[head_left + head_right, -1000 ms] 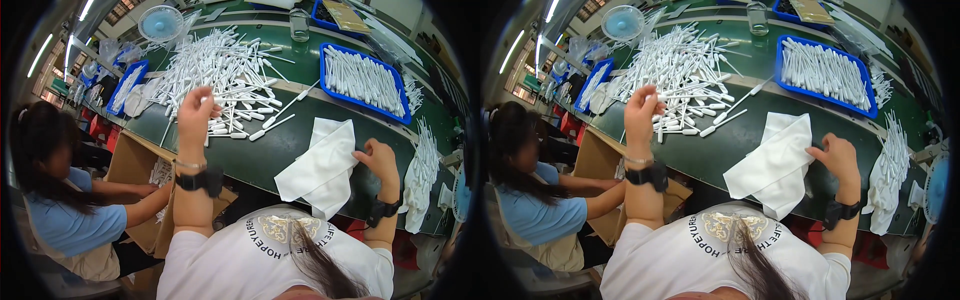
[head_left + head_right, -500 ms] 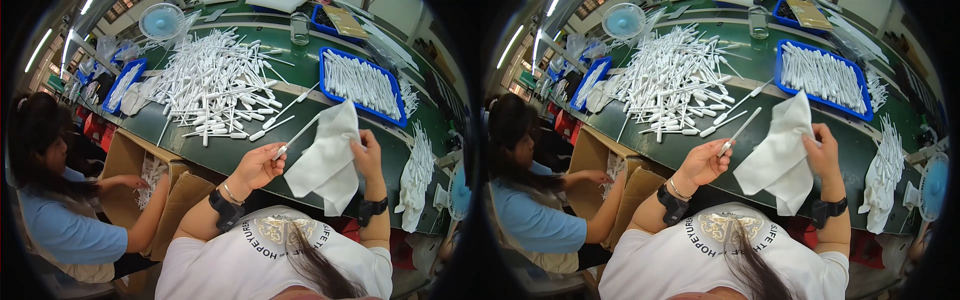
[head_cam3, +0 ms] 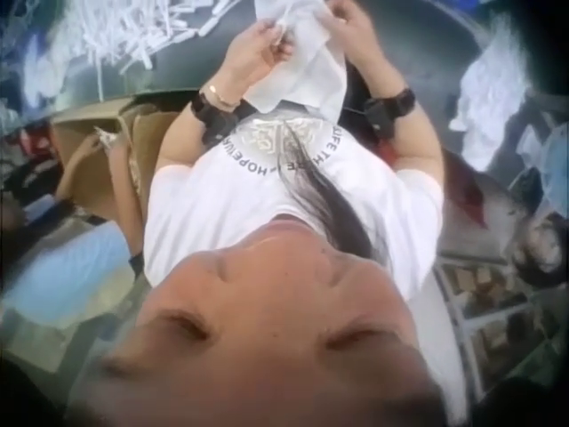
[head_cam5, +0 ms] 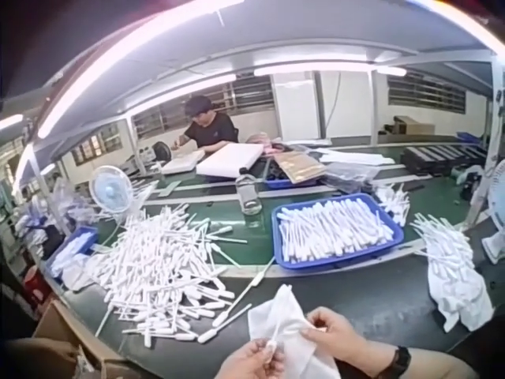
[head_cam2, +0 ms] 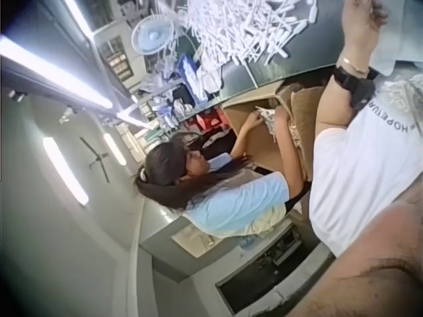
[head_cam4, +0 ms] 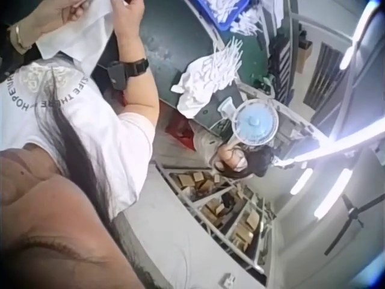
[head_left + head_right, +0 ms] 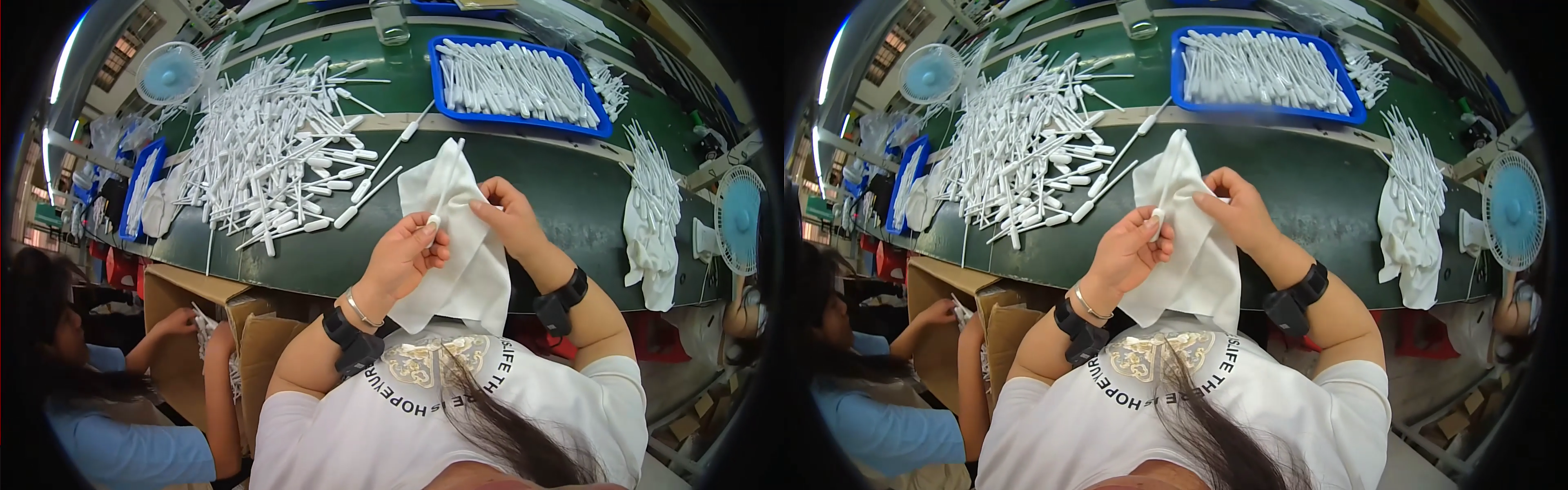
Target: The person wipes white plastic sticks with a cloth and places them into a blue tray, occasionally dampening the cloth with liquid from a glass bottle.
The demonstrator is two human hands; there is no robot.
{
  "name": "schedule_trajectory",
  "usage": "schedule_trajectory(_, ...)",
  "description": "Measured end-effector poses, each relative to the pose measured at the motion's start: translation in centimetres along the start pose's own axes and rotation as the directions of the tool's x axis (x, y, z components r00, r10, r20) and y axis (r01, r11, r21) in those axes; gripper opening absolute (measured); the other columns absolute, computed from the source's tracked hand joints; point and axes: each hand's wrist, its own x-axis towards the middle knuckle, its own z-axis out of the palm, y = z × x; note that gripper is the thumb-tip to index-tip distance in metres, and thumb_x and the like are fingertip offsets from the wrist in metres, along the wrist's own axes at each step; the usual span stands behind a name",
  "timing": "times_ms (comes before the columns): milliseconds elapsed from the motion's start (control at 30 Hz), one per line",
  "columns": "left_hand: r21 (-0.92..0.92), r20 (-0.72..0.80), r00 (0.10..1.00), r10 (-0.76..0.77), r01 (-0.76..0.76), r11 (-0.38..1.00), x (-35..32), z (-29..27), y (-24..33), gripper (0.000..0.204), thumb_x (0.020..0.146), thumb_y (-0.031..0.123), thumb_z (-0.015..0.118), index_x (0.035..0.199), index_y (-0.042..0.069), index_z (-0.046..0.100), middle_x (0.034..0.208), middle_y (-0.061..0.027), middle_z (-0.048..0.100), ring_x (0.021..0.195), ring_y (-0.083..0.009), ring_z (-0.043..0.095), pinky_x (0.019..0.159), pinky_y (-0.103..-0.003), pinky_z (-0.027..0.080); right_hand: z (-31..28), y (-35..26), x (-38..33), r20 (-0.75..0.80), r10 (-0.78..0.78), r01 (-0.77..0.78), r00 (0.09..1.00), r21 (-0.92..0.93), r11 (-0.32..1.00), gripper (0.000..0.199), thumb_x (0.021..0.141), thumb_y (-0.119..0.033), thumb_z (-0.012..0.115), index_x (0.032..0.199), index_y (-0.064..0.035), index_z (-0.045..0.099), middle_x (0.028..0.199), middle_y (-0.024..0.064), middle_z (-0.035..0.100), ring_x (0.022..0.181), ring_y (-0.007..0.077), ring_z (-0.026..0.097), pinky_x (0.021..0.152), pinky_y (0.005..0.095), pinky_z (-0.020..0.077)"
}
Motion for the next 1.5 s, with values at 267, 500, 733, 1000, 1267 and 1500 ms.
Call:
schedule_trajectory(267, 0.104, -0.047, 0.995, 0.093, -0.088, 0.991, 1.6, -0.5, -0.4, 0.015, 0.091, 0.014, 0.048, 0.104, 0.006, 0.046, 0.086, -0.0067, 0.059, 0.071, -0.0147, 0.057, 0.064, -0.027, 0.046, -1.8, -1.9, 1.5, -0.061, 0.358, -0.363, 0.932, -0.183, 0.914, 0.03, 0.079, -0.016, 0.063, 0.102, -0.0002, 0.053, 0.087, 0.0035, 0.057, 0.075, 0.0086, 0.051, 0.063, 0.0226, 0.0412)
schedule_trajectory(500, 0.26, -0.037, 0.989, 0.142, -0.127, 0.957, 2.6, 0.6, -0.6, 0.016, 0.092, 0.014, 0.047, 0.105, 0.004, 0.047, 0.088, -0.0082, 0.06, 0.07, -0.0119, 0.058, 0.06, -0.023, 0.047, -0.7, -0.8, 0.2, 0.105, -0.016, 0.055, 0.994, -0.373, 0.926, 0.036, 0.081, -0.018, 0.062, 0.108, 0.0018, 0.052, 0.094, 0.0068, 0.059, 0.083, 0.0112, 0.056, 0.068, 0.024, 0.0453)
schedule_trajectory(733, 0.725, 0.094, 0.9, 0.426, -0.355, 0.59, 2.7, 0.4, -2.1, 0.014, 0.089, 0.008, 0.051, 0.101, 0.0, 0.049, 0.079, -0.0064, 0.061, 0.064, -0.0091, 0.056, 0.056, -0.021, 0.045, 1.1, -0.7, -0.8, 0.202, 0.264, -0.327, 0.943, 0.42, 0.847, 0.028, 0.084, -0.013, 0.058, 0.109, 0.0005, 0.053, 0.099, 0.0064, 0.059, 0.089, 0.0115, 0.056, 0.076, 0.0261, 0.0464)
schedule_trajectory(1000, 0.918, 0.291, 0.829, 0.478, -0.382, 0.104, 1.2, 0.4, -1.4, 0.014, 0.083, 0.006, 0.058, 0.096, 0.001, 0.053, 0.072, -0.0103, 0.059, 0.059, -0.0178, 0.057, 0.053, -0.027, 0.044, -0.4, -0.4, -0.2, 0.037, 0.139, -0.143, 0.99, 0.319, 0.937, 0.026, 0.086, -0.012, 0.056, 0.109, 0.001, 0.053, 0.103, 0.0095, 0.059, 0.091, 0.0153, 0.058, 0.079, 0.0298, 0.0484)
schedule_trajectory(1267, 0.864, 0.503, 0.639, 0.582, -0.385, -0.324, 1.9, 1.7, -0.4, 0.015, 0.076, 0.004, 0.061, 0.09, 0.003, 0.056, 0.072, -0.0103, 0.059, 0.059, -0.0263, 0.057, 0.051, -0.032, 0.044, 1.8, -0.4, -0.5, -0.025, 0.221, -0.192, 0.975, 0.411, 0.891, 0.025, 0.086, -0.013, 0.056, 0.107, 0.0018, 0.054, 0.097, 0.0094, 0.062, 0.082, 0.017, 0.062, 0.072, 0.0291, 0.0508)
schedule_trajectory(1500, 0.699, 0.708, 0.496, 0.503, -0.384, -0.604, 0.9, 1.3, 0.2, 0.017, 0.073, 0.005, 0.062, 0.089, 0.003, 0.058, 0.073, -0.0078, 0.058, 0.057, -0.0235, 0.056, 0.05, -0.03, 0.045, -1.2, -1.3, 0.4, 0.043, 0.33, -0.3, 0.943, 0.54, 0.786, 0.027, 0.085, -0.013, 0.057, 0.108, 0.0018, 0.053, 0.099, 0.0107, 0.061, 0.086, 0.0174, 0.061, 0.076, 0.0306, 0.0505)
